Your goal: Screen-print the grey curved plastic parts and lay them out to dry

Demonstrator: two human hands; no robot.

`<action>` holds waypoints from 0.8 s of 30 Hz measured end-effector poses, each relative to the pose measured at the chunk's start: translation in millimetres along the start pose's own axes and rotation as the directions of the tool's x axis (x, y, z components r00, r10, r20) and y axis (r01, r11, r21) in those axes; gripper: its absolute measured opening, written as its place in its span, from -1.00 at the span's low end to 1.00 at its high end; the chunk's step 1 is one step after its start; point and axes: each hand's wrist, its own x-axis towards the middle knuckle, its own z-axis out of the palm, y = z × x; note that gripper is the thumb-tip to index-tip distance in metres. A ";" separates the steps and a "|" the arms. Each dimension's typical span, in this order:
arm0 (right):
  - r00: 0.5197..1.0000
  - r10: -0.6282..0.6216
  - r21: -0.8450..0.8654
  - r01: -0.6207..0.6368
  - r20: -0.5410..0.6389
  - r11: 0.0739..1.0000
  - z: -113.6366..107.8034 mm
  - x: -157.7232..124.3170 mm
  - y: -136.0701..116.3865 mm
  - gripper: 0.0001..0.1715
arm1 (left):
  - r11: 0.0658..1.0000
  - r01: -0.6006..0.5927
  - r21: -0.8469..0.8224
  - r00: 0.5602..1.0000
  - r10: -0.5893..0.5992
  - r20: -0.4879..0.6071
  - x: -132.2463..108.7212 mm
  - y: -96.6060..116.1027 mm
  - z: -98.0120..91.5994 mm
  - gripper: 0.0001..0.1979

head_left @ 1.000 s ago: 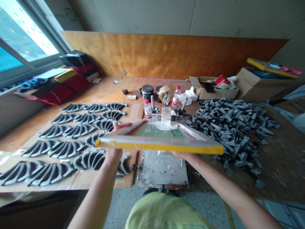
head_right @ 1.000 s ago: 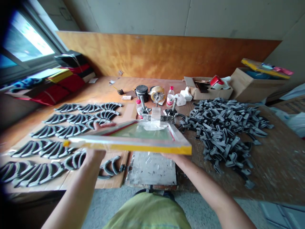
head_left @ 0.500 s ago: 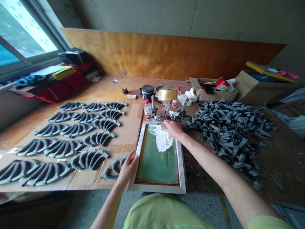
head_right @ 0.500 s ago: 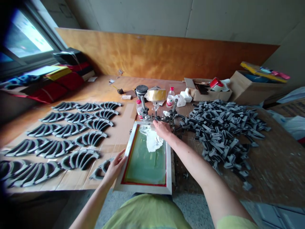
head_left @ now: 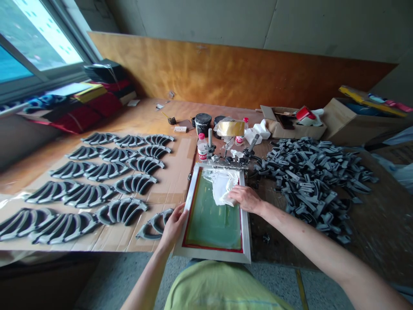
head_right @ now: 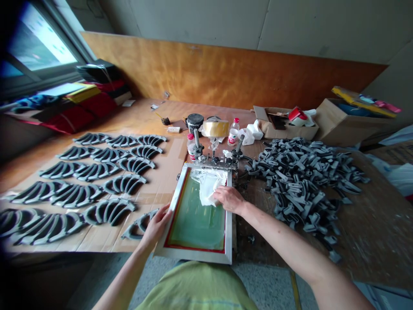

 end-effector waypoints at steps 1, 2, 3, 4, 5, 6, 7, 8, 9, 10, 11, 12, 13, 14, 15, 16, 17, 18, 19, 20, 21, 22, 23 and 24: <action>1.000 0.001 0.019 -0.001 0.016 1.000 -4.3 2.3 2.2 -0.69 | 1.000 0.001 0.000 1.000 -0.001 -0.008 -1.3 2.0 0.3 -0.28; 1.000 0.018 0.040 -0.019 0.017 0.999 -7.1 6.0 3.9 -0.72 | 1.000 0.003 -0.002 1.000 -0.003 -0.009 -2.8 4.3 0.6 -0.29; 0.999 0.053 0.058 -0.053 -0.003 0.997 -7.8 10.5 4.4 -0.76 | 1.000 0.004 -0.008 1.000 -0.004 -0.007 -4.4 6.6 0.9 -0.30; 0.994 0.099 0.072 -0.095 -0.042 0.993 -6.0 14.7 3.5 -0.79 | 1.000 0.004 -0.015 1.000 -0.004 -0.001 -5.9 8.8 1.1 -0.31; 0.986 0.141 0.077 -0.134 -0.093 0.988 -1.8 18.0 0.9 -0.79 | 1.000 0.004 -0.022 1.000 -0.004 0.005 -7.1 10.8 1.1 -0.32; 0.975 0.170 0.072 -0.160 -0.147 0.984 4.4 19.4 -3.0 -0.78 | 1.000 0.006 -0.027 1.000 -0.005 0.010 -8.1 12.4 1.0 -0.32; 0.967 0.173 0.056 -0.165 -0.189 0.985 11.6 18.5 -8.0 -0.75 | 1.000 0.010 -0.030 1.000 -0.009 0.012 -8.8 13.8 0.9 -0.32; 0.965 0.152 0.035 -0.148 -0.215 0.988 18.8 15.4 -13.4 -0.72 | 0.999 0.016 -0.032 1.000 -0.016 0.011 -9.4 15.0 0.7 -0.32; 0.966 0.122 0.014 -0.122 -0.227 0.992 25.0 10.6 -18.5 -0.70 | 0.999 0.023 -0.033 1.000 -0.023 0.010 -9.9 16.2 0.4 -0.31; 0.970 0.089 0.002 -0.091 -0.225 0.996 29.3 5.0 -22.3 -0.69 | 0.999 0.030 -0.034 1.000 -0.029 0.011 -10.4 17.6 0.3 -0.31; 0.974 0.062 0.001 -0.064 -0.217 0.998 30.9 -0.2 -24.4 -0.69 | 0.999 0.034 -0.038 0.999 -0.033 0.012 -11.0 19.1 0.2 -0.32; 0.977 0.049 0.014 -0.047 -0.208 0.999 29.8 -3.7 -24.3 -0.69 | 0.998 0.035 -0.045 0.999 -0.034 0.014 -11.9 21.1 0.1 -0.32; 0.977 0.057 0.038 -0.050 -0.206 0.998 26.0 -4.3 -22.0 -0.70 | 0.998 0.033 -0.052 0.999 -0.032 0.013 -13.0 23.4 0.0 -0.34; 0.973 0.089 0.070 -0.075 -0.213 0.995 20.2 -1.4 -17.6 -0.72 | 0.998 0.030 -0.055 1.000 -0.029 0.011 -14.4 26.3 -0.2 -0.34; 0.963 0.141 0.105 -0.120 -0.229 0.987 12.8 5.1 -11.7 -0.72 | 0.998 0.029 -0.054 1.000 -0.028 0.010 -16.2 29.8 -0.8 -0.34; 0.947 0.205 0.140 -0.174 -0.247 0.975 4.7 14.6 -4.8 -0.67 | 0.998 0.030 -0.051 0.999 -0.029 0.013 -18.2 34.0 -1.8 -0.33; 0.928 0.269 0.168 -0.231 -0.259 0.958 -3.7 26.3 2.5 -0.57 | 0.998 0.033 -0.046 0.999 -0.032 0.019 -20.5 39.0 -3.5 -0.31; 0.909 0.326 0.186 -0.284 -0.261 0.941 -12.0 38.6 9.7 -0.45 | 0.999 0.036 -0.041 0.999 -0.035 0.026 -23.0 44.7 -5.8 -0.27; 0.893 0.372 0.188 -0.331 -0.252 0.925 -20.0 50.2 16.5 -0.33 | 0.999 0.035 -0.039 0.999 -0.034 0.030 -25.5 51.3 -8.7 -0.23; 0.881 0.409 0.175 -0.376 -0.239 0.910 -27.6 59.7 23.0 -0.25 | 0.999 0.026 -0.043 0.999 -0.025 0.030 -27.8 58.6 -12.1 -0.20; 0.867 0.441 0.150 -0.416 -0.233 0.897 -34.7 65.9 29.3 -0.20 | 0.999 0.008 -0.050 1.000 -0.007 0.023 -29.8 66.6 -15.9 -0.20; 0.847 0.470 0.124 -0.453 -0.247 0.883 -41.2 68.1 35.6 -0.20 | 0.998 -0.017 -0.054 1.000 0.018 0.010 -31.1 74.9 -19.5 -0.22; 0.820 0.496 0.110 -0.486 -0.286 0.867 -46.7 65.9 42.4 -0.23 | 0.998 -0.049 -0.051 0.999 0.048 -0.007 -31.5 83.6 -22.7 -0.26; 0.783 0.520 0.114 -0.515 -0.342 0.850 -50.8 59.6 49.6 -0.28 | 0.995 -0.089 -0.040 0.996 0.088 -0.030 -30.8 92.5 -24.9 -0.32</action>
